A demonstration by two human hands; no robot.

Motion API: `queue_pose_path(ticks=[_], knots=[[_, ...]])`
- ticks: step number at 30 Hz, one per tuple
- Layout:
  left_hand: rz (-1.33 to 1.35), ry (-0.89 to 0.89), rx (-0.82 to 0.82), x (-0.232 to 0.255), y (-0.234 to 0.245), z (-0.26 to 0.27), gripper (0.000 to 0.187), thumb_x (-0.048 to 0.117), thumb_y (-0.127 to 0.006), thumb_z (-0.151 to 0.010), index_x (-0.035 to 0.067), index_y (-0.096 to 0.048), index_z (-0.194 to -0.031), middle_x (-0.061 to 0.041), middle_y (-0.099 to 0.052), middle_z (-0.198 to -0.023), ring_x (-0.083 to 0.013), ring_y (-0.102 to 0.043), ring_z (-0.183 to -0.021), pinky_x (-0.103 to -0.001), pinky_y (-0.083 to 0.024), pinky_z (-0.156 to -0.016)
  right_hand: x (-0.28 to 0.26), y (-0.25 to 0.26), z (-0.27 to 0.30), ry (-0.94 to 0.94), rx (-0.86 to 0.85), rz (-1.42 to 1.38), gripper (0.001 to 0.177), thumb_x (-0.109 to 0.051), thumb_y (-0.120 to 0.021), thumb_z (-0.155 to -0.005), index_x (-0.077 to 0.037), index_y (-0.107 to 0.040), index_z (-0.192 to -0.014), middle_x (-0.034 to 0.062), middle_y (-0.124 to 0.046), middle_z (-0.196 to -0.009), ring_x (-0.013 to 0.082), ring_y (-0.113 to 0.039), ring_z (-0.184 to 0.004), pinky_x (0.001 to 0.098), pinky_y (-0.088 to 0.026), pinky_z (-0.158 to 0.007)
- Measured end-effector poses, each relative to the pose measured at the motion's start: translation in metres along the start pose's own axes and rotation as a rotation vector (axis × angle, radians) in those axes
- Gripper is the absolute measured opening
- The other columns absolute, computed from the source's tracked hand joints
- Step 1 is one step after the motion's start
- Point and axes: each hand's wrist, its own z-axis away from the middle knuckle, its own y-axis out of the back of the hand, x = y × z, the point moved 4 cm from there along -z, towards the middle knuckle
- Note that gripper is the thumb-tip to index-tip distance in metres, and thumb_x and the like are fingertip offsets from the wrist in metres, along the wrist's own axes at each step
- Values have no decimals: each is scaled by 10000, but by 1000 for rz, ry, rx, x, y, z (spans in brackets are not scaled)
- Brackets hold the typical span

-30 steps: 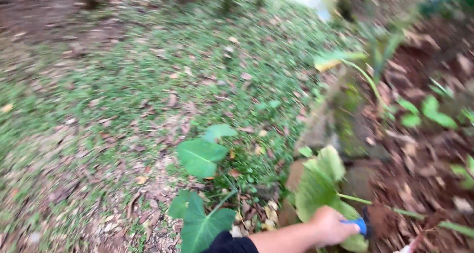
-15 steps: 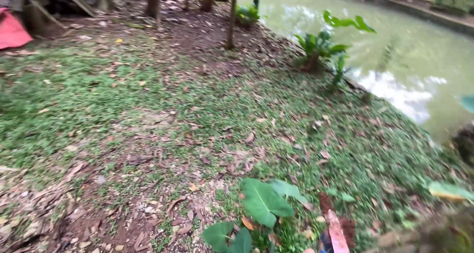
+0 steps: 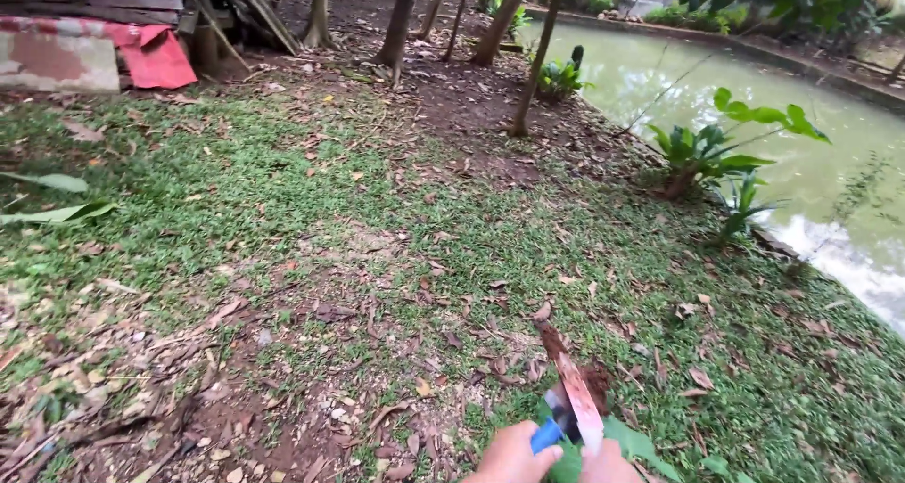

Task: Digging and loosening soil around a plant using a hand trowel and a stick.

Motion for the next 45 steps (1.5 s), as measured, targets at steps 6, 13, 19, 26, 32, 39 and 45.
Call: queue_pose_path(ticks=[6, 13, 19, 26, 32, 39, 45], knots=[[-55, 123, 39, 4, 54, 17, 453, 645, -605, -1021, 219, -541, -879, -7, -543, -816, -190, -558, -773, -361, -404, -695, -94, 50, 63, 70, 65, 173, 345, -587, -530, -985, -250, -503, -1051, 13, -808, -999, 241, -783, -998, 365, -529, -851], [-17, 139, 126, -32, 45, -12, 448, 649, -590, -987, 221, -524, -873, -31, -581, -822, -246, -573, -782, -403, -403, -679, -122, 58, 80, 155, 33, 253, 319, -564, -490, -1015, -246, -476, -1040, -24, -797, -961, 197, -780, -956, 330, -541, -822], [53, 196, 192, -38, 67, -10, 386, 639, -559, -957, 282, -681, -1040, 14, -719, -945, -249, -666, -904, -397, -482, -748, -139, 54, 77, 235, -7, 324, 298, -539, -452, -1046, -241, -449, -1029, -62, -786, -923, 153, -775, -914, 296, -551, -793], [115, 231, 292, -46, 119, 15, 350, 609, -566, -980, 273, -658, -941, 29, -675, -861, -209, -626, -793, -376, -438, -687, -195, 134, 171, 319, -194, 283, 246, -433, -508, -1043, -216, -479, -1156, -45, -808, -1040, 177, -777, -1021, 364, -548, -839], [121, 280, 371, -58, 148, 17, 358, 591, -538, -1010, 266, -646, -903, 81, -638, -775, -124, -579, -667, -318, -423, -583, -225, 130, 185, 456, -156, 280, 302, -451, -411, -1076, -171, -483, -1163, 33, -781, -1088, 262, -760, -1048, 438, -572, -862], [194, 323, 424, -61, 166, 12, 340, 598, -573, -965, 289, -710, -930, 67, -691, -797, -157, -623, -713, -337, -426, -625, -246, 158, 204, 445, -230, 326, 278, -412, -382, -1101, -166, -485, -1181, 26, -771, -1093, 213, -753, -1035, 394, -585, -862], [180, 324, 436, -93, 156, -23, 427, 636, -582, -936, 228, -690, -870, 18, -699, -800, -209, -651, -754, -382, -439, -653, -250, 126, 179, 397, -192, 360, 306, -463, -371, -1093, -212, -493, -1218, -19, -782, -1093, 187, -755, -1058, 373, -559, -844]])
